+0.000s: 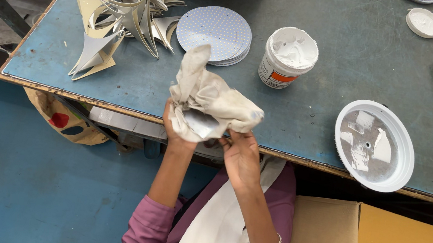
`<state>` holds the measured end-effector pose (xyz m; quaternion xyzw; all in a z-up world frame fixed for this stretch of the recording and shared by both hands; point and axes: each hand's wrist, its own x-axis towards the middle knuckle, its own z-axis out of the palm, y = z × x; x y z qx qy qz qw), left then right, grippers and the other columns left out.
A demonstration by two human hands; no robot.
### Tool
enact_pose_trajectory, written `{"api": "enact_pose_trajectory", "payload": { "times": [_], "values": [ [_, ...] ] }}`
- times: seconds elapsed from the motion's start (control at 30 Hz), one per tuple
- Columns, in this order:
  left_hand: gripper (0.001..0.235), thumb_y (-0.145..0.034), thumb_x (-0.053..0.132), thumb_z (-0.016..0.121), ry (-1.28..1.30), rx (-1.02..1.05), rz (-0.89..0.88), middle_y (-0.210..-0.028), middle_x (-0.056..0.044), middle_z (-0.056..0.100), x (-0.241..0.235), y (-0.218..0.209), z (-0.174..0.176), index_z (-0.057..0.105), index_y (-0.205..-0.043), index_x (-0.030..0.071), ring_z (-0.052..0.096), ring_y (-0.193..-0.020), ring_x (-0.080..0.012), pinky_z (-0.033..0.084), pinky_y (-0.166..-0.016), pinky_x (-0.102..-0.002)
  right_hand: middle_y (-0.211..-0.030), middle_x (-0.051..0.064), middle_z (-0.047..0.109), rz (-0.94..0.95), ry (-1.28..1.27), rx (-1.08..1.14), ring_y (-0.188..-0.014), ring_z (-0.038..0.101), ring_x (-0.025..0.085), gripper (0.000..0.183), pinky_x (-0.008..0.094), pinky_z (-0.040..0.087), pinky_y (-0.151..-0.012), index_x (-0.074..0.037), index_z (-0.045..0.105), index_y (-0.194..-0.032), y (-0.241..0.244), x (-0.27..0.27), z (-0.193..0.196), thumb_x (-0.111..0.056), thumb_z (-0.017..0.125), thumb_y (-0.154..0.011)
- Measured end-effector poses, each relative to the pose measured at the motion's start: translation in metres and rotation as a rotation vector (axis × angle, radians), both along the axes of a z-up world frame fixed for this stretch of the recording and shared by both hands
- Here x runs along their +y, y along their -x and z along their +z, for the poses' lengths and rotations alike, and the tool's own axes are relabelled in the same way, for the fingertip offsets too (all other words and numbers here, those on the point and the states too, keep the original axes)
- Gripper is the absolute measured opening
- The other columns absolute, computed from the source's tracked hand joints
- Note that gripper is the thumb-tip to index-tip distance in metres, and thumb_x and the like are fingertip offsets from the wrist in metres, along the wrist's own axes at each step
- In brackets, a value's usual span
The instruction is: The person opens a cardboard box, applies white paste to the interior of a round plastic fixture with a spatula, and wipes the surface with a cloth.
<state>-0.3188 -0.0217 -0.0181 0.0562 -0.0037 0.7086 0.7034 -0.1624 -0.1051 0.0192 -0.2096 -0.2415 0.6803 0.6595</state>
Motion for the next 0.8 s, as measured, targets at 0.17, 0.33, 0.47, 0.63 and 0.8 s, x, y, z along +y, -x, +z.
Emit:
{"api": "enact_pose_trajectory", "payload": {
  "times": [0.17,0.33,0.47,0.63,0.8],
  "values": [
    [0.047,-0.097,0.032,0.046,0.148,0.061,0.018,-0.124,-0.019,0.066,-0.003,-0.007,-0.022,0.059,-0.129,-0.001,0.066,-0.114,-0.0331,0.053,-0.104,-0.048,-0.119,0.004,0.068,-0.349,-0.066,-0.22,-0.108,0.063,0.014,0.033,0.032,0.051,-0.098,-0.004,0.062,-0.127,0.006,0.028,0.024,-0.002,0.07,-0.095],
    [0.042,-0.104,0.027,0.05,0.187,0.041,0.022,-0.125,-0.019,0.065,-0.007,-0.013,-0.028,0.058,-0.131,-0.005,0.065,-0.117,-0.0315,0.051,-0.109,-0.047,-0.108,0.001,0.061,-0.645,-0.226,-0.921,-0.091,0.06,0.01,0.031,0.027,0.051,-0.08,-0.005,0.063,-0.125,0.016,0.041,0.058,0.005,0.067,-0.095],
    [0.052,-0.092,0.022,0.05,0.053,-0.019,-0.028,-0.137,-0.013,0.064,-0.022,-0.018,0.03,0.057,-0.138,-0.002,0.064,-0.124,-0.0267,0.049,-0.111,-0.042,-0.108,0.009,0.058,-0.624,-0.359,-1.385,-0.082,0.06,0.017,0.037,0.033,0.051,-0.075,-0.007,0.073,-0.119,0.017,0.045,0.071,0.01,0.066,-0.087],
    [0.057,-0.088,0.031,0.058,0.066,0.091,-0.01,-0.132,-0.011,0.064,-0.023,-0.022,0.065,0.056,-0.137,0.002,0.065,-0.119,-0.0253,0.052,-0.105,-0.039,-0.113,0.015,0.059,-0.491,-0.742,-1.727,-0.109,0.06,0.032,0.036,0.043,0.052,-0.091,-0.004,0.073,-0.115,0.017,0.05,0.068,0.009,0.065,-0.082],
    [0.056,-0.102,0.046,0.067,0.251,0.517,0.155,-0.114,-0.011,0.066,0.008,-0.018,0.028,0.061,-0.132,-0.001,0.067,-0.104,-0.0233,0.056,-0.095,-0.041,-0.119,0.017,0.064,-0.144,-0.958,-1.678,-0.12,0.06,0.036,0.041,0.044,0.051,-0.103,0.002,0.07,-0.117,0.019,0.044,0.07,0.01,0.06,-0.078]
  ]
}}
